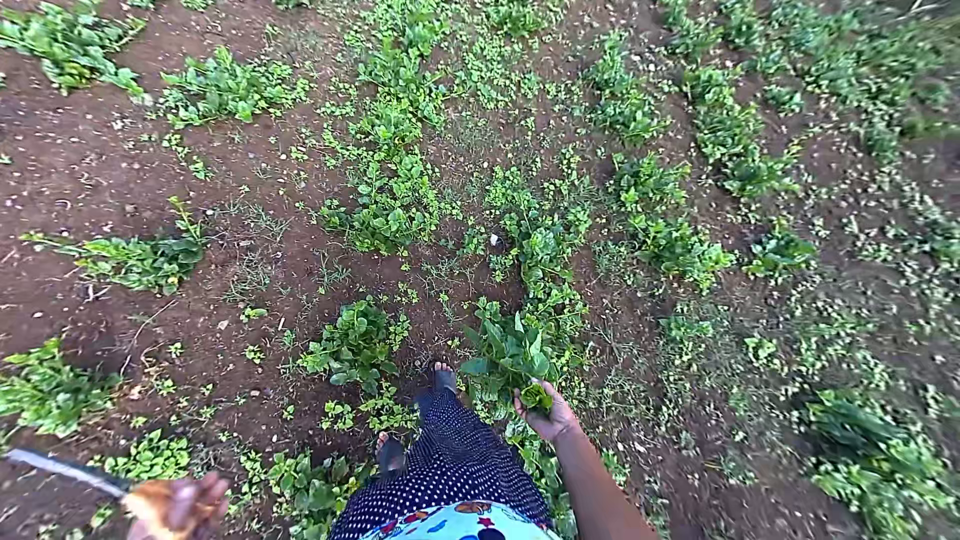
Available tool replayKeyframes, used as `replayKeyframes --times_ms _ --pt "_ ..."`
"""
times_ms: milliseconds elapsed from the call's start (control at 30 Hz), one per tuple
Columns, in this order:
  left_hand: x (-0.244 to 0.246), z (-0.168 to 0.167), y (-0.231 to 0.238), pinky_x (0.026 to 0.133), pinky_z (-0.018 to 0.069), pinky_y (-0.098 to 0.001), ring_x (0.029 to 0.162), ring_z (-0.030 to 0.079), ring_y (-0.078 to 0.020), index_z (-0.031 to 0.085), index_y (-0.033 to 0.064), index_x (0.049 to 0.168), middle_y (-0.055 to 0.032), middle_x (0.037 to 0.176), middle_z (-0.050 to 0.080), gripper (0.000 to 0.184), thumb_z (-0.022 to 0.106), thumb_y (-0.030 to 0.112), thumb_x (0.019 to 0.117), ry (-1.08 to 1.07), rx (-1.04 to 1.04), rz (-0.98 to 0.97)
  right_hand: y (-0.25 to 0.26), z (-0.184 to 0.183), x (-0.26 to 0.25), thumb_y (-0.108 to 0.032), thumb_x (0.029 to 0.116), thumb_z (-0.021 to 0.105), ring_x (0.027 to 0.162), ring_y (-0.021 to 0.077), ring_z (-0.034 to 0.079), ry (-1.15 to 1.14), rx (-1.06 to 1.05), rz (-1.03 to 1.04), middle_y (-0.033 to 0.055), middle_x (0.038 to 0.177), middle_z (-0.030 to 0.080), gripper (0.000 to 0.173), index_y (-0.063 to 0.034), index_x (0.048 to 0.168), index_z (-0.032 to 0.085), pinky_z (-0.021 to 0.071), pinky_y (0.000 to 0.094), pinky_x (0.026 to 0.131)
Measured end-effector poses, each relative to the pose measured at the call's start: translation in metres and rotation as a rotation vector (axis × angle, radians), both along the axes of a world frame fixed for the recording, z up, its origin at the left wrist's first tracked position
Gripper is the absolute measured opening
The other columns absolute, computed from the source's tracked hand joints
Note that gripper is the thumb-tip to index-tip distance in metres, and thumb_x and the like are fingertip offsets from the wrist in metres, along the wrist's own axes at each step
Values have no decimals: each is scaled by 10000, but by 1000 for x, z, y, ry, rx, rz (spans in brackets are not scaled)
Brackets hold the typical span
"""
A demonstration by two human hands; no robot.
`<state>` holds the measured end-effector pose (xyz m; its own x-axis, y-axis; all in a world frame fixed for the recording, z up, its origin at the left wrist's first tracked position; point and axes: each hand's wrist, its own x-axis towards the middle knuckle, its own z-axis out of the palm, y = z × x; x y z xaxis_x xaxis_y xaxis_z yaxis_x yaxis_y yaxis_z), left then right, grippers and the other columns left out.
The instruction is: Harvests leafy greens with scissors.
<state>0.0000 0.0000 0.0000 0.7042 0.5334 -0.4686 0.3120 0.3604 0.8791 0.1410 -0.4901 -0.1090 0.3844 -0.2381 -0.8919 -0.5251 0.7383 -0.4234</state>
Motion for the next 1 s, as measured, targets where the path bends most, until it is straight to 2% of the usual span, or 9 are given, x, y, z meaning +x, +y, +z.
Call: replayKeyframes --times_ms 33,167,267,333,433,533,700,800,1000 --pt "0 -17 -9 748 641 -331 824 748 -132 510 86 1147 11 928 750 96 446 90 1076 100 23 -65 -3 -2 3 -247 1052 457 656 187 637 2 -2 3 84 823 625 154 -106 1049 518 568 332 586" --pt "9 -68 -45 809 615 -373 896 729 -179 530 -92 1287 -135 1041 715 341 607 94 1012 442 233 -459 -23 -15 14 -244 1052 456 651 170 627 37 -17 -8 71 814 618 145 -115 1030 519 559 318 584" --pt "33 -92 -67 908 571 -543 977 720 -337 617 -49 1284 -213 1069 728 358 637 157 992 611 464 -818 -43 -23 29 -263 1065 443 645 169 628 82 -47 -15 69 813 617 167 -116 1044 518 564 318 572" --pt "65 -97 -84 980 512 -623 1094 680 -423 598 6 1372 -258 1174 695 407 602 224 1028 769 527 -1096 -58 -28 42 -295 1069 431 653 159 627 109 -60 -13 63 828 614 191 -124 1059 515 559 308 568" --pt "116 -100 -108 1029 469 -651 1232 626 -431 590 51 1409 -243 1304 660 446 503 330 1071 962 563 -1415 -85 -30 66 -336 1080 391 632 143 620 132 -85 6 46 804 612 240 -137 1030 514 544 288 544" --pt "150 -109 -121 1052 445 -648 1261 597 -440 618 -8 1337 -274 1316 637 413 530 279 1053 1076 471 -1384 -117 -32 93 -369 1095 338 629 137 621 134 -103 67 36 794 611 280 -152 1033 504 544 286 545" --pt "171 -132 -129 992 506 -574 1123 664 -396 584 -52 1333 -271 1227 663 412 515 258 1070 1145 293 -1083 -162 -37 145 -394 1090 327 629 135 644 133 -96 133 35 789 639 313 -152 1029 516 558 284 541" --pt "183 -128 -137 1023 486 -587 1165 649 -408 587 -53 1335 -281 1250 654 416 518 257 1066 1172 292 -1066 -163 -32 179 -370 1090 342 639 132 637 129 -104 184 31 798 629 284 -152 1038 516 554 286 550" --pt "200 -148 -144 964 516 -584 1081 683 -378 638 -20 1273 -242 1167 693 385 524 278 1058 1183 266 -1018 -140 -24 281 -328 1086 364 619 145 627 97 -91 288 46 786 619 251 -131 1031 510 550 290 534"
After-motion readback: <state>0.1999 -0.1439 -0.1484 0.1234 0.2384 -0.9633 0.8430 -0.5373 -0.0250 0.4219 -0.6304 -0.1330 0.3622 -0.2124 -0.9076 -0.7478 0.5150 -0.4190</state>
